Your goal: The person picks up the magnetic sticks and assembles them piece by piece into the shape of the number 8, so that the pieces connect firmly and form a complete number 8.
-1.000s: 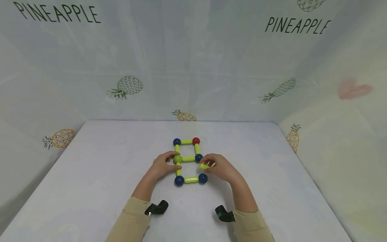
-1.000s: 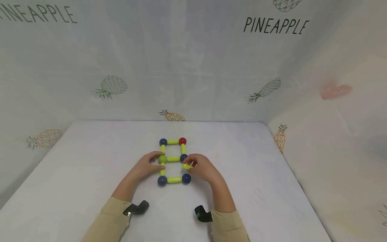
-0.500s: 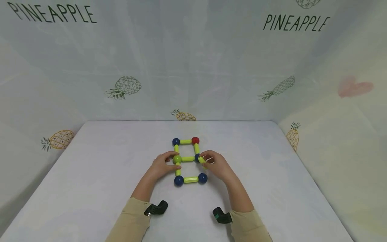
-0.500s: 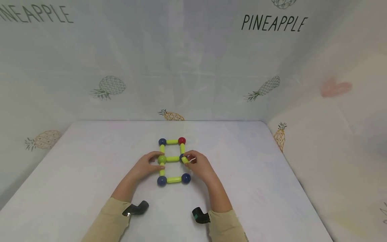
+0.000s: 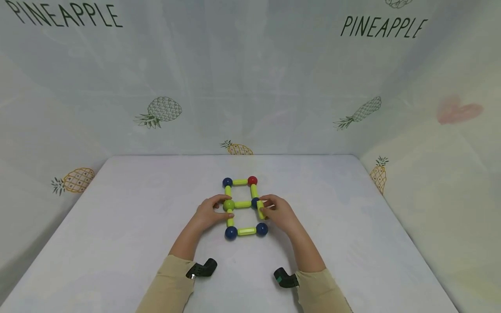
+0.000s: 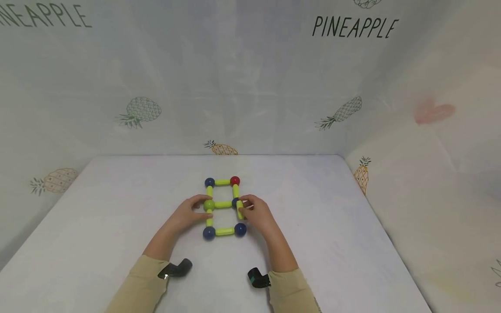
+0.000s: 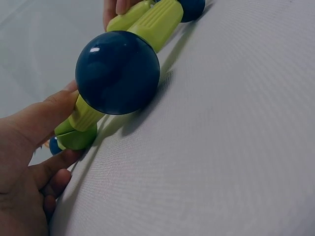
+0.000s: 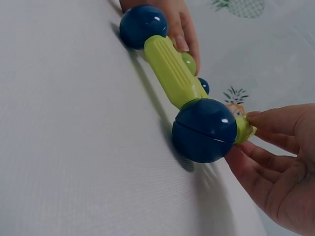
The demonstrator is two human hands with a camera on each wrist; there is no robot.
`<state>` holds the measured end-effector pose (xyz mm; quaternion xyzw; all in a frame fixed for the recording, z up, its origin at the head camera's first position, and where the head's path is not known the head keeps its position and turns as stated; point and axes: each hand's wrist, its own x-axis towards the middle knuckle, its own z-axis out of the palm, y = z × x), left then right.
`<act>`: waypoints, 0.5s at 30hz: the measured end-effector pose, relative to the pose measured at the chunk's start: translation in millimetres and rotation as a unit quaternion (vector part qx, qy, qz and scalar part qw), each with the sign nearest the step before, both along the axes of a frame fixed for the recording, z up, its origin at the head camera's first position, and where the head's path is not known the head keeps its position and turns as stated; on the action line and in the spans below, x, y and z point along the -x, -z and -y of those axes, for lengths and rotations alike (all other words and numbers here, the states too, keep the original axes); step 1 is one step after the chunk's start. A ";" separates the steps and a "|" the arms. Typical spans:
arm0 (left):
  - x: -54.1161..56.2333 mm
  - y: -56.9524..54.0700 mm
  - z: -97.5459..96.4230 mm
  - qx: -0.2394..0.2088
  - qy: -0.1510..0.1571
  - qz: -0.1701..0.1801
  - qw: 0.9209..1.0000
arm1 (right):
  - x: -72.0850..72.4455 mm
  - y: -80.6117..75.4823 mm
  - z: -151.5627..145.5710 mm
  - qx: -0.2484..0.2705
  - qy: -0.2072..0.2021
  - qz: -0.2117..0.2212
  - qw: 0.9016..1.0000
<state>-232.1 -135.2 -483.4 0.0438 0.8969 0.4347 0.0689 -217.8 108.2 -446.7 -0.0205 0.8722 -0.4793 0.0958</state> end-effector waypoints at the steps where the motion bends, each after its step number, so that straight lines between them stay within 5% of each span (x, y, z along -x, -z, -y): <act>1: -0.2 -0.6 -0.1 -0.001 0.000 0.000 1.000 | 0.2 0.6 0.1 0.005 0.002 0.002 1.000; 15: -0.5 -0.7 -0.3 0.005 0.001 -0.005 1.000 | 1.7 5.5 1.5 0.013 0.003 0.019 1.000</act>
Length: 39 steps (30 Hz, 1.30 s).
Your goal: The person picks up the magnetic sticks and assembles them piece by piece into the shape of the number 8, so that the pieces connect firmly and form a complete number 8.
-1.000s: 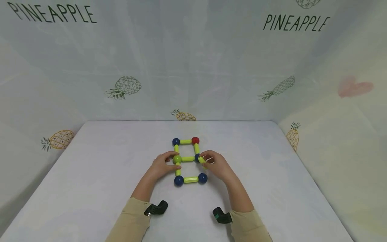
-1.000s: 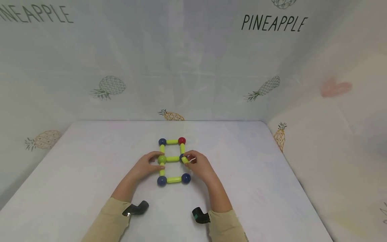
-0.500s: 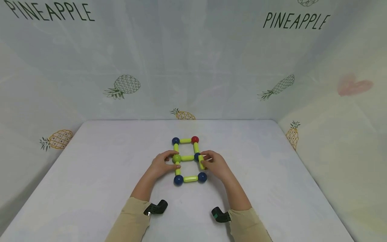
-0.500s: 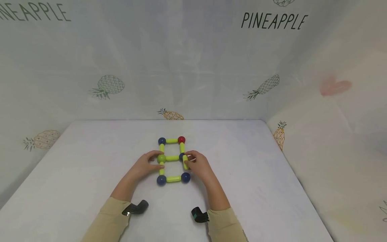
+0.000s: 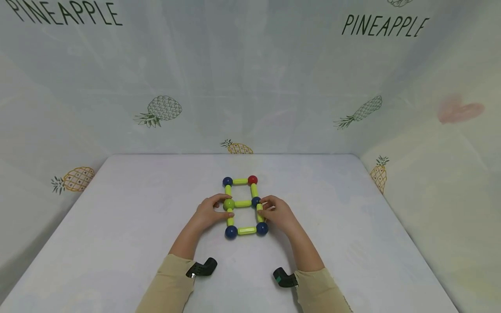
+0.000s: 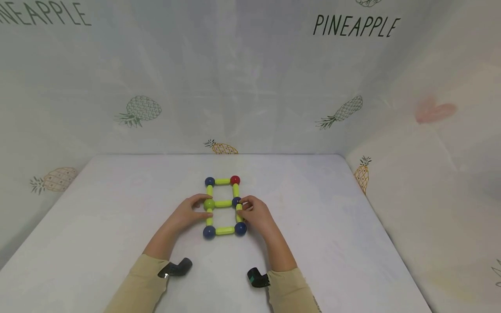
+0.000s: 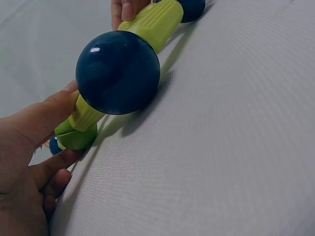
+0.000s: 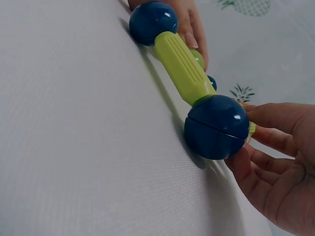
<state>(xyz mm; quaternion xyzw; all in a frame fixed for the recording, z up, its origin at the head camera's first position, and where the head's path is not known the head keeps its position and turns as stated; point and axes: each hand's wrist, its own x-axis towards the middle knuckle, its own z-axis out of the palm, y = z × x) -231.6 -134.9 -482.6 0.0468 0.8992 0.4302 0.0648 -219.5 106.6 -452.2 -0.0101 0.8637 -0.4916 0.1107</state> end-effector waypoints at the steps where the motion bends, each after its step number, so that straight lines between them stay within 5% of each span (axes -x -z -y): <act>1: 0.1 0.1 0.0 0.000 0.000 0.000 1.000 | 0.1 0.5 -0.1 -0.002 0.000 0.001 1.000; 17: 0.4 1.8 0.9 0.000 0.001 -0.011 1.000 | -0.1 1.7 -0.6 -0.005 0.007 0.011 1.000; 39: 3.0 6.7 0.0 -0.040 -0.041 -0.001 0.998 | 0.2 6.2 -2.0 -0.022 -0.007 0.005 1.000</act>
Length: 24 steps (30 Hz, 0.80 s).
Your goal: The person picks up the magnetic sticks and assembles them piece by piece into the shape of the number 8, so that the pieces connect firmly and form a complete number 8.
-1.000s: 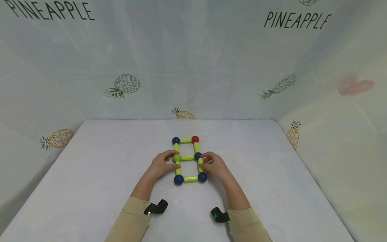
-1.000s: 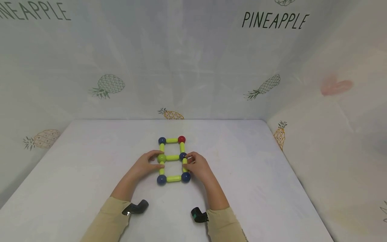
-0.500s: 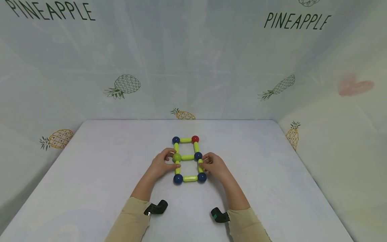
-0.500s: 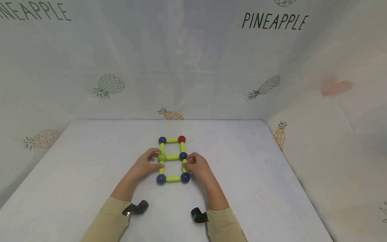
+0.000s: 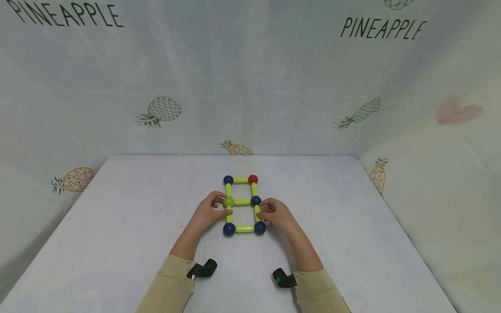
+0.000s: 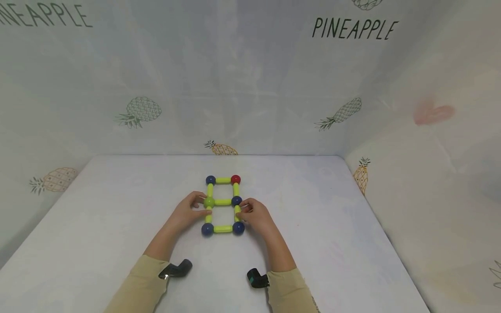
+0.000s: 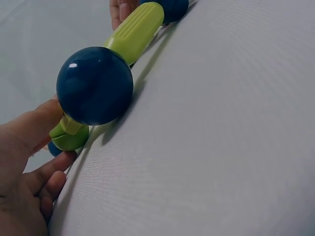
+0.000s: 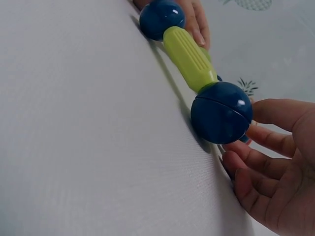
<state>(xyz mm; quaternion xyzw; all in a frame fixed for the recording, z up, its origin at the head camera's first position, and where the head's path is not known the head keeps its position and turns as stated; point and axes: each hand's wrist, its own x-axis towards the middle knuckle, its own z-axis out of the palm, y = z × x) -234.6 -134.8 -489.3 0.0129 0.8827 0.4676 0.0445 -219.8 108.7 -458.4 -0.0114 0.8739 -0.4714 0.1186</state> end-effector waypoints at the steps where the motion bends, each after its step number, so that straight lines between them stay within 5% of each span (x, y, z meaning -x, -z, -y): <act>1: -0.7 -0.7 -0.3 0.001 -0.001 -0.002 1.000 | -0.5 -0.9 -0.5 -0.001 -0.002 -0.002 1.000; 13: -5.4 -14.7 -0.9 0.042 -0.027 -0.017 0.999 | -4.9 -27.9 -20.6 -0.015 0.028 -0.076 0.997; 24: -18.4 -54.1 2.6 0.096 -0.016 -0.077 0.992 | -11.2 -47.2 -36.0 -0.069 0.012 -0.174 0.982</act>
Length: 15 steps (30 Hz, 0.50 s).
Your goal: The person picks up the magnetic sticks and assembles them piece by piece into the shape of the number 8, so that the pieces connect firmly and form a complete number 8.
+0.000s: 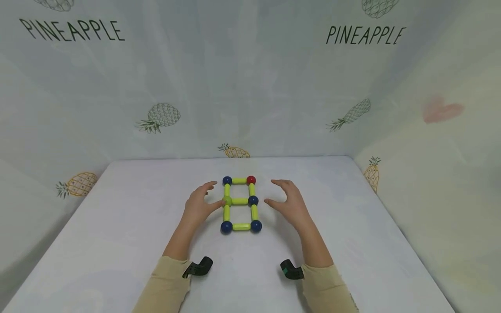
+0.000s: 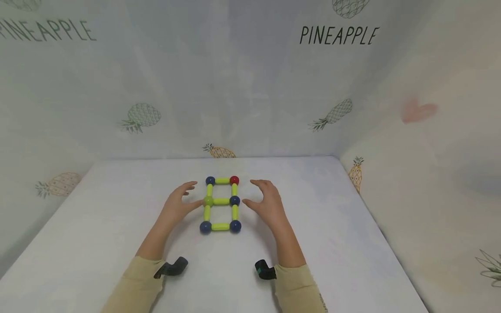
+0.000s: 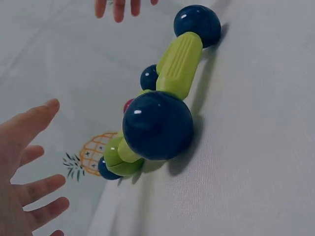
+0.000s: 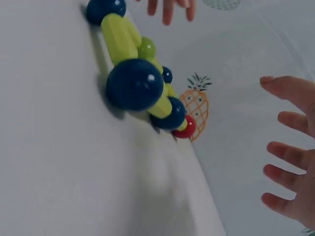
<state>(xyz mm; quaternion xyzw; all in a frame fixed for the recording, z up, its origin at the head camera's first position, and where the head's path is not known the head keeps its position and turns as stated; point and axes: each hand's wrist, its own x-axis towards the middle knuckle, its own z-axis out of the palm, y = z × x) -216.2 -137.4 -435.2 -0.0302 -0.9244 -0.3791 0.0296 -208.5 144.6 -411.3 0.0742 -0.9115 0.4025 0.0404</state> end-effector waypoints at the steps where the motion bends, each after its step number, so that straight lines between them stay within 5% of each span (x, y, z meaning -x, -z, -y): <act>1: -0.3 -1.0 0.6 0.012 -0.001 -0.004 1.000 | 1.5 -0.5 -1.0 -0.013 -0.002 -0.010 1.000; 7: -7.9 -2.7 9.2 0.100 0.006 -0.043 0.994 | 3.0 -3.2 -15.8 -0.094 -0.022 -0.051 0.994; 15: -16.1 -10.6 35.6 0.207 0.031 -0.091 0.974 | -2.5 -1.3 -47.8 -0.202 -0.052 -0.091 0.974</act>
